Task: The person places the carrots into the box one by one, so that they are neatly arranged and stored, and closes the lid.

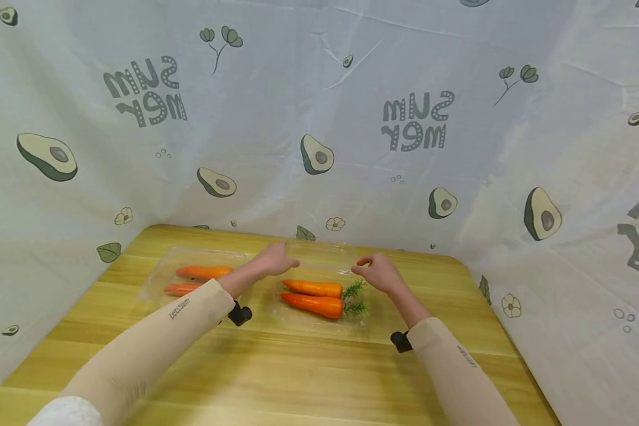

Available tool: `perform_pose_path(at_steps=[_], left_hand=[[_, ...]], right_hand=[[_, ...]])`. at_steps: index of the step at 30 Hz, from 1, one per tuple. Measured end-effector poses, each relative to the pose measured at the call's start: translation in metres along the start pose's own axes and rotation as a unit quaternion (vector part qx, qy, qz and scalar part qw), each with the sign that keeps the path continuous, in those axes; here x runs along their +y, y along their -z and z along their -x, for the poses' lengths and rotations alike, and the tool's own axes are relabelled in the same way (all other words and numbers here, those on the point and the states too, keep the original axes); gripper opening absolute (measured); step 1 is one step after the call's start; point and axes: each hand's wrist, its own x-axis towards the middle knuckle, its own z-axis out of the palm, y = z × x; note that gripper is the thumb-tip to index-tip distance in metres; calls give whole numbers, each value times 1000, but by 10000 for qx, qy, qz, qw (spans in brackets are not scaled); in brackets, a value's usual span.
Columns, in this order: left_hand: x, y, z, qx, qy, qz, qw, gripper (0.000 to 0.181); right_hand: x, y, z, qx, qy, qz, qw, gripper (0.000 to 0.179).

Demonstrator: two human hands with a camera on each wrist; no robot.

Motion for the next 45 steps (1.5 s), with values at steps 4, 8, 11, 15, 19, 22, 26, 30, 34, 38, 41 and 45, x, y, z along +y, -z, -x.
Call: perform_pose_path(at_steps=[4, 8, 11, 15, 19, 22, 26, 30, 34, 38, 41, 45], left_hand=[[-4, -1, -16, -139, 119, 26, 9998, 23], [-8, -2, -28, -315, 369, 83, 9988, 41], [-11, -3, -35, -436, 601, 207, 9970, 40], [-14, -5, -41, -501, 843, 489, 9940, 20], [-18, -9, -45, -482, 1024, 863, 9898, 13], [-19, -10, -47, -434, 1105, 1008, 9878, 16], [-19, -9, -46, -391, 1102, 1136, 9866, 16], [-20, -9, -43, -306, 1088, 1446, 9830, 27], [-22, -9, -39, -201, 1059, 1612, 9810, 42], [-23, -7, -38, -107, 1002, 1549, 9828, 42], [-23, -6, -40, -56, 995, 1414, 9849, 37], [-24, -6, -44, 31, 905, 1117, 9896, 20]], right_hand=[[10, -1, -6, -9, -264, -243, 9994, 44], [19, -5, -11, -5, -371, -333, 9988, 45], [26, -9, -16, -49, -466, -477, 9978, 46], [32, -13, -21, -256, -677, -845, 9938, 51], [33, -16, -24, -498, -761, -1113, 9896, 55], [31, -16, -25, -586, -790, -1243, 9874, 55], [29, -17, -26, -607, -841, -1417, 9845, 53], [29, -20, -27, -566, -897, -1574, 9818, 51], [28, -23, -27, -465, -991, -1634, 9805, 50], [27, -23, -27, -238, -1055, -1667, 9801, 49], [25, -23, -28, -92, -1039, -1654, 9807, 47], [24, -23, -27, 19, -1055, -1627, 9810, 45]])
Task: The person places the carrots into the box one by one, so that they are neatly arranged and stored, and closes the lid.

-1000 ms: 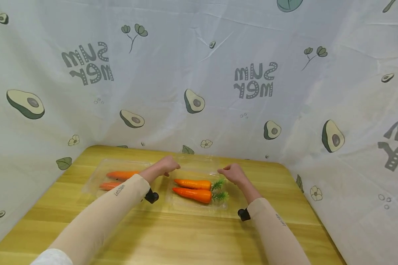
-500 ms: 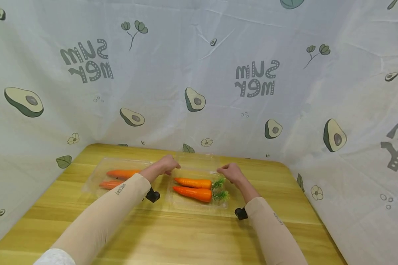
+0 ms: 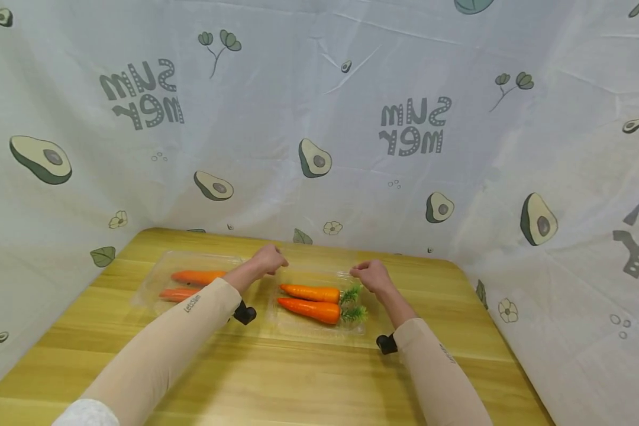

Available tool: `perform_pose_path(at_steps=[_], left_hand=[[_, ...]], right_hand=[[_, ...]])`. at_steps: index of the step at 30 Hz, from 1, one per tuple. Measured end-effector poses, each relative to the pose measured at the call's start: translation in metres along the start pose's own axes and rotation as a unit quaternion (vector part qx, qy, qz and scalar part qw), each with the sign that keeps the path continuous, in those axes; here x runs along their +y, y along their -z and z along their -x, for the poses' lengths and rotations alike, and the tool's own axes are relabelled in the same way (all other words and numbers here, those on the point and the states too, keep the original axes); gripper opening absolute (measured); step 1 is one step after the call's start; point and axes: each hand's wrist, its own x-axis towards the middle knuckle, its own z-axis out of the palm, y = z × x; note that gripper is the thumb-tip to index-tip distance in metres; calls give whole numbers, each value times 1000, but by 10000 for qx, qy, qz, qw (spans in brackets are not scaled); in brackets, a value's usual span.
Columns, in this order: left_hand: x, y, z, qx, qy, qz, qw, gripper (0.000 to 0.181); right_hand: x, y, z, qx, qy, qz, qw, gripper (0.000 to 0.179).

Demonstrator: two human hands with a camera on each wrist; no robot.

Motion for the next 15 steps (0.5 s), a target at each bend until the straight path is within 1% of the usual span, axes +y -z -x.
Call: perform_pose_path(at_steps=[1, 3, 5, 7, 10, 12, 15], left_hand=[[0, -1, -1, 66, -34, -44, 10000, 15], [-1, -1, -2, 270, -159, -163, 9994, 21], [-1, -1, -2, 475, -223, -177, 9985, 28], [-2, 0, -1, 655, -225, -90, 9976, 31], [-2, 1, 1, 849, -234, 126, 9960, 23], [-1, 2, 2, 905, -253, 292, 9951, 25], [0, 3, 5, 984, -283, 427, 9938, 24]], right_hand=[[0, 0, 0, 30, -4, -23, 10000, 44], [0, 0, 0, 117, 2, -24, 9999, 44], [-1, 0, 1, 186, 21, -22, 9998, 44], [-2, 0, 3, 226, 28, -42, 9997, 45], [-5, 2, 5, 264, 35, -145, 9995, 45], [-6, 3, 6, 255, 60, -252, 9993, 44], [-6, 5, 6, 225, 57, -399, 9989, 43]])
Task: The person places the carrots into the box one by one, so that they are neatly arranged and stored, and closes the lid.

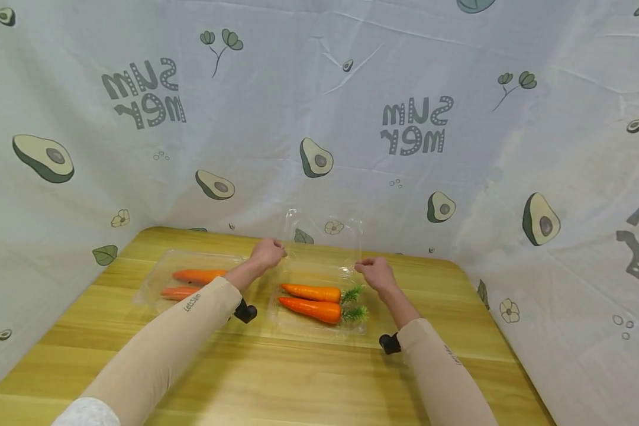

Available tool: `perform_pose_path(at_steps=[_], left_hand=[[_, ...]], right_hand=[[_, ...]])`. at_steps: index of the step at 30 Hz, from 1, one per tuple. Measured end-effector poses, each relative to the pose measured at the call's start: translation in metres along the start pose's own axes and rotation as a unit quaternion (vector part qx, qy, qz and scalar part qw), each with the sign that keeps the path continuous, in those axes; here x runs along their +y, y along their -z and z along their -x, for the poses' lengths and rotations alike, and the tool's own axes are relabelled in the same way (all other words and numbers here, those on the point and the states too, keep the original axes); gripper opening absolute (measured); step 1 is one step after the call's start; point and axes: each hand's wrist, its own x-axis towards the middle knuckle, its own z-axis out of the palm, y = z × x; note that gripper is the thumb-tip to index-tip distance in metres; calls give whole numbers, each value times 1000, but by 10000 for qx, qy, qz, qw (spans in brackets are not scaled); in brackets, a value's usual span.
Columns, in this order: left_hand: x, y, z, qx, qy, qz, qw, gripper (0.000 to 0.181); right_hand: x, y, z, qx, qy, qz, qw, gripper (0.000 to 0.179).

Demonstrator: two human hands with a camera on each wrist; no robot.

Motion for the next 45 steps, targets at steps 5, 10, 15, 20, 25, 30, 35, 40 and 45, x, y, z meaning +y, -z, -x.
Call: perform_pose_path(at_steps=[5, 10, 15, 20, 25, 30, 35, 40, 45], left_hand=[[1, 3, 3, 25, -3, 105, 9999, 11], [2, 5, 6, 142, -139, 83, 9998, 18], [2, 6, 8, 228, -235, 35, 9995, 14], [4, 9, 13, 269, -334, -73, 9991, 14], [5, 14, 21, 241, -541, -279, 9979, 13], [5, 20, 28, 228, -782, -501, 9954, 14], [3, 23, 32, 299, -1009, -664, 9922, 15], [2, 26, 37, 307, -1219, -821, 9887, 16], [0, 29, 44, 224, -1411, -996, 9847, 18]], right_hand=[[0, 2, 0, 23, -29, -102, 9999, 43], [-1, 3, 1, 139, -74, -55, 9999, 42], [-4, 5, 5, 199, -65, -8, 9998, 41], [-8, 7, 12, 210, 44, 55, 9998, 43], [-10, 10, 18, 223, 180, 214, 9994, 44], [-14, 11, 24, 240, 341, 359, 9985, 45], [-16, 12, 29, 204, 456, 380, 9980, 44], [-16, 13, 35, 177, 610, 416, 9971, 43], [-15, 15, 42, 136, 729, 422, 9964, 42]])
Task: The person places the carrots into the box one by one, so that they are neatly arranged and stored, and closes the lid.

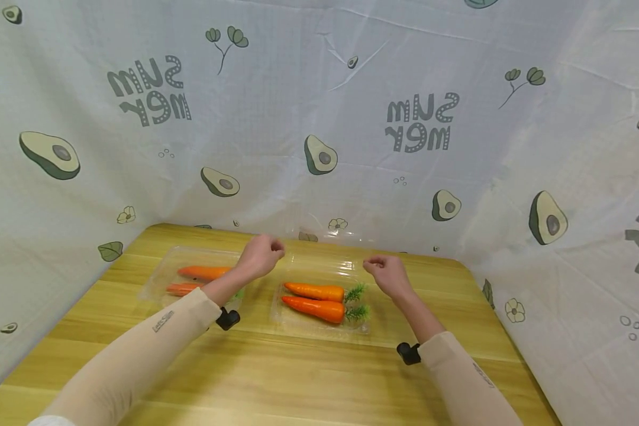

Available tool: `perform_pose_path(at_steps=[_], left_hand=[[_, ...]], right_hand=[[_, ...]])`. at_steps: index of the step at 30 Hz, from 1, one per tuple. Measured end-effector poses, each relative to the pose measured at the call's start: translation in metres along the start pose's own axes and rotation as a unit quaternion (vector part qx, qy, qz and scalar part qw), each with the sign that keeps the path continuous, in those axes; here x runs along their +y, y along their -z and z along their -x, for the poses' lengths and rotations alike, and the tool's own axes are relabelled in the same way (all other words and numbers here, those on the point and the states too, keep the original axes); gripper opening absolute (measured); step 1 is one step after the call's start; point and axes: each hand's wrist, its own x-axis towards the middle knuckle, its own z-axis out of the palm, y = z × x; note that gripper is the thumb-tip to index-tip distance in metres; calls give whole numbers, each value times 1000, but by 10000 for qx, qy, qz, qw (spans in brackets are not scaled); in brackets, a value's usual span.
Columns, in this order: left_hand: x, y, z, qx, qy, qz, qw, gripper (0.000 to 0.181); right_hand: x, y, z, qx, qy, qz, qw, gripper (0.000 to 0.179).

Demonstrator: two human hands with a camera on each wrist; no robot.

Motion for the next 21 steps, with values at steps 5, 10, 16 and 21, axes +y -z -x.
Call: perform_pose_path(at_steps=[5, 10, 16, 21], left_hand=[[0, 4, 6, -38, -185, -245, 9995, 18], [0, 5, 11, 7, -436, -449, 9980, 18], [-3, 6, 16, -94, -793, -691, 9944, 17], [-6, 6, 25, -362, -961, -980, 9899, 19]], right_hand=[[0, 2, 6, -9, 73, 152, 9999, 40], [-1, 4, 11, -9, 114, 370, 9992, 39], [0, 7, 16, -117, 61, 347, 9993, 42], [0, 6, 24, -214, 191, 615, 9977, 49]])
